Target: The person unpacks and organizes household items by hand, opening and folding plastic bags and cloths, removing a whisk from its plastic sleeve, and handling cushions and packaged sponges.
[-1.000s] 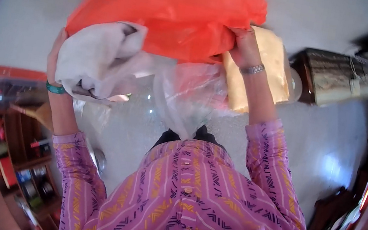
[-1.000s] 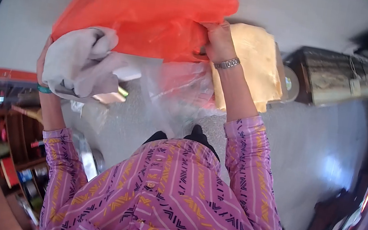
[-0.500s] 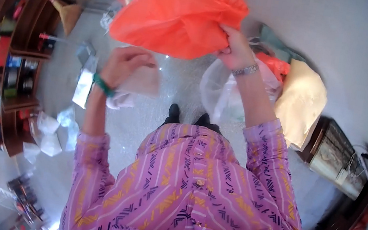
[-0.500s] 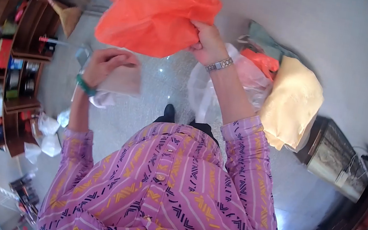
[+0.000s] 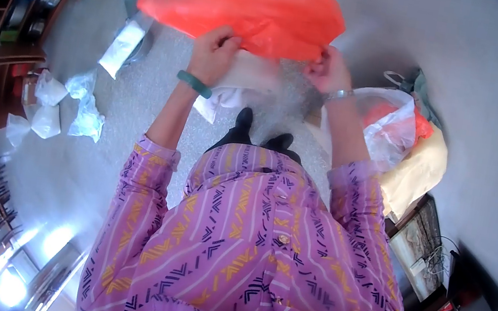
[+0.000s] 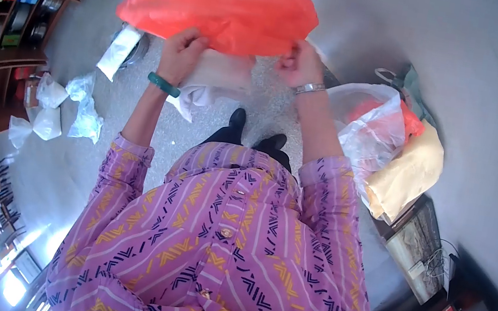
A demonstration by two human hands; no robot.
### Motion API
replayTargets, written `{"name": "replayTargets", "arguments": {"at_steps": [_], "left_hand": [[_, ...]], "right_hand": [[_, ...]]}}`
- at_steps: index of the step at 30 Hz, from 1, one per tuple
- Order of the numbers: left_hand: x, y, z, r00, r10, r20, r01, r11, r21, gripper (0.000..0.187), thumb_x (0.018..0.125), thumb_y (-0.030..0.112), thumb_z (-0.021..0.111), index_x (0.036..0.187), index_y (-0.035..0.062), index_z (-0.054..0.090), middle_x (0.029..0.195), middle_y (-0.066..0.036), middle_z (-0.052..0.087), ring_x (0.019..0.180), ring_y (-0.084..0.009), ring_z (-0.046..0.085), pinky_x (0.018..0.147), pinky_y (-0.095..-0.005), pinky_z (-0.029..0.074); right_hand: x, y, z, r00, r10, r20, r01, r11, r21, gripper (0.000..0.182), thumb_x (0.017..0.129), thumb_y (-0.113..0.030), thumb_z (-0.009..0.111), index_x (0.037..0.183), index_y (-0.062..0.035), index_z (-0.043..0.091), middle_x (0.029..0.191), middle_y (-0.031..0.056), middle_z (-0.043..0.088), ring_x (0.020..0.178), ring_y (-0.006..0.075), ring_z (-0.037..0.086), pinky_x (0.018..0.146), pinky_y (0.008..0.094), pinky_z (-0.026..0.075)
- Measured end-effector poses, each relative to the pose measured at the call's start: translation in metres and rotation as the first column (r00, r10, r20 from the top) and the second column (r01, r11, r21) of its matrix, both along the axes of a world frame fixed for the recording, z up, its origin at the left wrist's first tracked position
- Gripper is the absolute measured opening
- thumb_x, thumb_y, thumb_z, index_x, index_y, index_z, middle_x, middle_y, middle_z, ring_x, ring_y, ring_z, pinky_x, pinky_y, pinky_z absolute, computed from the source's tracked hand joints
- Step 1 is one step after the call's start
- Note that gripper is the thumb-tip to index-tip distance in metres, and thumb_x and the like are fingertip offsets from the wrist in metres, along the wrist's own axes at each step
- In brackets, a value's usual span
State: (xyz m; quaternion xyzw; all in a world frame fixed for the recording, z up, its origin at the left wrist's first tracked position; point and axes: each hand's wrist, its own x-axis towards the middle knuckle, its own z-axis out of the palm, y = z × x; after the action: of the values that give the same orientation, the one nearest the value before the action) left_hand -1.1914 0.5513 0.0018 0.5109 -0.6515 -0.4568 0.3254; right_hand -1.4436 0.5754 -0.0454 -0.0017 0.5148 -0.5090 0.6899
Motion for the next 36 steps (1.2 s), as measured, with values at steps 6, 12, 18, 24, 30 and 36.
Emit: {"name": "replayTargets", "arguments": {"at_steps": [6, 12, 18, 24, 30, 36], "left_hand": [[0.045, 0.009, -0.002, 0.992, 0.095, -0.081, -0.098, 0.995, -0.036, 0.009, 0.080, 0.006, 0.053, 0.073, 0.0002, 0.052, 0.062, 0.000, 0.047, 0.062, -0.0058, 0.044, 0.056, -0.0234, 0.040], [0.080, 0.010, 0.003, 0.994, -0.073, -0.085, 0.072, 0.997, -0.010, 0.006, 0.082, 0.004, 0.050, 0.079, -0.0002, 0.052, 0.069, 0.001, 0.052, 0.067, -0.0064, 0.048, 0.063, -0.0222, 0.042], [0.120, 0.015, -0.011, 0.869, 0.362, -0.338, -0.266, 0.916, 0.300, 0.005, 0.083, 0.002, 0.050, 0.083, 0.0000, 0.054, 0.072, 0.001, 0.054, 0.068, -0.0068, 0.051, 0.064, -0.0223, 0.044], [0.149, 0.008, -0.052, 0.886, 0.437, -0.157, -0.422, 0.899, 0.121, 0.012, 0.080, 0.003, 0.053, 0.091, -0.0008, 0.058, 0.074, -0.006, 0.060, 0.071, -0.0099, 0.054, 0.066, -0.0262, 0.046], [0.150, -0.008, -0.057, 0.950, 0.312, -0.023, -0.313, 0.949, -0.040, 0.011, 0.081, 0.007, 0.053, 0.085, 0.0001, 0.060, 0.067, -0.002, 0.057, 0.067, -0.0078, 0.050, 0.062, -0.0234, 0.043], [0.138, -0.010, -0.060, 0.935, 0.315, -0.164, -0.300, 0.948, 0.109, 0.010, 0.082, 0.008, 0.052, 0.081, 0.0011, 0.060, 0.069, 0.002, 0.055, 0.066, -0.0059, 0.048, 0.058, -0.0221, 0.041]], "right_hand": [[0.023, -0.006, 0.013, 0.930, -0.039, -0.366, 0.021, 0.998, -0.051, 0.032, 0.077, -0.020, 0.057, 0.104, -0.0035, 0.053, 0.072, 0.0061, 0.059, 0.060, 0.0147, 0.055, 0.054, 0.0324, 0.046], [0.080, -0.052, 0.020, -0.062, -0.498, -0.865, -0.533, 0.749, -0.393, 0.050, 0.076, -0.023, 0.062, 0.116, 0.0027, 0.047, 0.087, 0.0122, 0.062, 0.084, 0.0196, 0.059, 0.075, 0.0282, 0.047], [0.094, -0.045, 0.000, 0.872, 0.267, -0.411, -0.395, 0.879, -0.267, 0.032, 0.075, -0.011, 0.062, 0.102, 0.0059, 0.057, 0.090, 0.0111, 0.062, 0.080, 0.0181, 0.060, 0.071, 0.0292, 0.048], [0.079, -0.052, 0.023, 0.454, 0.231, -0.861, -0.638, 0.758, -0.133, 0.022, 0.074, -0.007, 0.060, 0.093, 0.0033, 0.061, 0.084, 0.0080, 0.063, 0.072, 0.0143, 0.060, 0.063, 0.0269, 0.047], [0.067, -0.044, -0.006, -0.157, 0.250, -0.955, -0.821, 0.504, 0.267, 0.023, 0.072, -0.017, 0.065, 0.084, 0.0018, 0.063, 0.077, 0.0094, 0.064, 0.071, 0.0152, 0.059, 0.064, 0.0274, 0.047], [0.059, -0.044, 0.010, 0.119, 0.332, -0.936, -0.774, 0.622, 0.122, 0.022, 0.072, -0.017, 0.062, 0.087, 0.0000, 0.060, 0.076, 0.0126, 0.063, 0.078, 0.0217, 0.062, 0.070, 0.0335, 0.049]]}}
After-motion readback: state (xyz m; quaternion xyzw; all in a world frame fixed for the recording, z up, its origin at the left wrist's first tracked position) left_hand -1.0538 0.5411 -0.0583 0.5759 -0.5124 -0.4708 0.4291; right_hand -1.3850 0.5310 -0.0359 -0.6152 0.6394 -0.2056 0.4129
